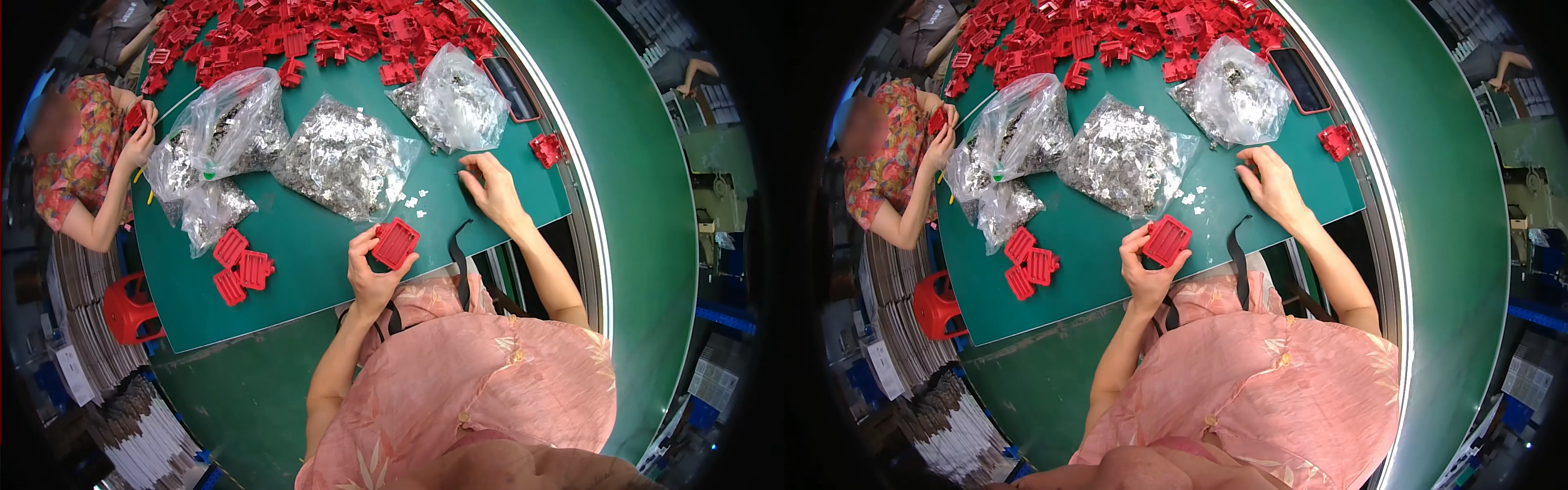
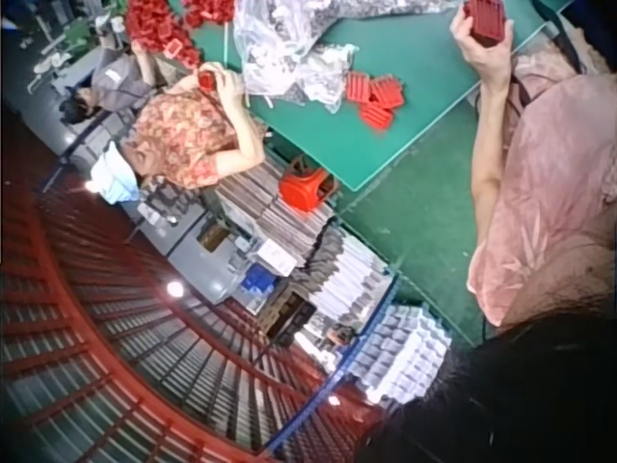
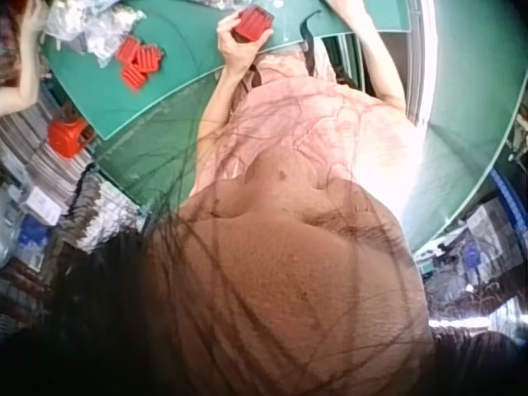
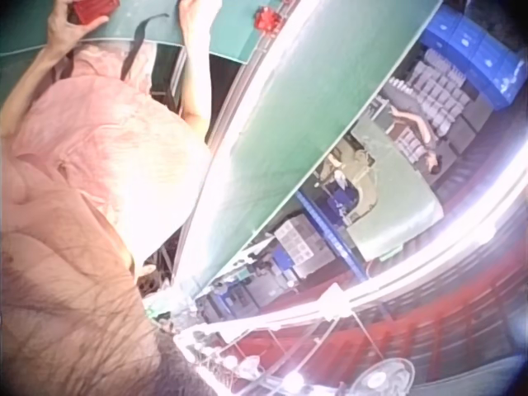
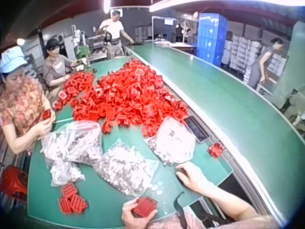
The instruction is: Assembling small silver metal clips into red plastic housing units.
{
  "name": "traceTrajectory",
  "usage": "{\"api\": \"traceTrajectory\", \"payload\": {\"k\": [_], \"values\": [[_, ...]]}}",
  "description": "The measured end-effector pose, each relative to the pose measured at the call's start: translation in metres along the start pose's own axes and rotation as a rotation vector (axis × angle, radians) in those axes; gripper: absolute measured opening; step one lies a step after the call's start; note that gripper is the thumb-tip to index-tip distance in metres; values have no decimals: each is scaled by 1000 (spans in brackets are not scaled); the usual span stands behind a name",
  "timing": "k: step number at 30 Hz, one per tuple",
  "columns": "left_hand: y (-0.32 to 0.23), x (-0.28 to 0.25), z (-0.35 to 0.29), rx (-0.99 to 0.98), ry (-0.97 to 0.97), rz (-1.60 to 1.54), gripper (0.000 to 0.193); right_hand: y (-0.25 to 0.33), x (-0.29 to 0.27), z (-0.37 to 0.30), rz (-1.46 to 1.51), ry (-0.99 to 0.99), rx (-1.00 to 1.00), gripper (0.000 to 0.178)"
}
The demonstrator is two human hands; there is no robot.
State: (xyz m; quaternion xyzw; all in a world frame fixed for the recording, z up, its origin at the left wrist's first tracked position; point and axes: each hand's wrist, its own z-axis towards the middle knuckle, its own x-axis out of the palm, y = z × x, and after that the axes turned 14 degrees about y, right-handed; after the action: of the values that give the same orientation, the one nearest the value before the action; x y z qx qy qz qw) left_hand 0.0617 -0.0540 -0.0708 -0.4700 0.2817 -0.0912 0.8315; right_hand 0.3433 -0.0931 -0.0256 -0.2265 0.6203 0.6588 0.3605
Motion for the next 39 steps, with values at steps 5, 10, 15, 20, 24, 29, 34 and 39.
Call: {"api": "traceTrajectory", "payload": {"k": [5, 10, 15, 20, 24, 29, 34, 39], "values": [[0, -1, -1, 6, -1, -10, 74, -4, 21, 3, -80, 4, 81, 16], [-4, 3, 0, 3, -51, 63, 74, 54, 18, -8, 366, 112, 169, 21], [-3, 1, 0, 33, -89, 138, 75, 102, 34, -9, 506, 251, 143, 23], [-1, 5, -2, 70, -114, 169, 75, 109, 42, -7, 439, 224, 37, 27], [-1, 7, 0, 86, -122, 187, 73, 109, 42, -6, 387, 220, 16, 22], [1, -1, -6, 121, -114, 205, 75, 99, 37, 11, 582, 492, 33, 21], [1, -16, -10, 196, -35, 155, 76, 82, 33, 26, 1041, 855, 151, 18], [11, -56, -7, 161, -22, 244, 78, 97, 79, 32, 701, 650, -17, 27]]}}
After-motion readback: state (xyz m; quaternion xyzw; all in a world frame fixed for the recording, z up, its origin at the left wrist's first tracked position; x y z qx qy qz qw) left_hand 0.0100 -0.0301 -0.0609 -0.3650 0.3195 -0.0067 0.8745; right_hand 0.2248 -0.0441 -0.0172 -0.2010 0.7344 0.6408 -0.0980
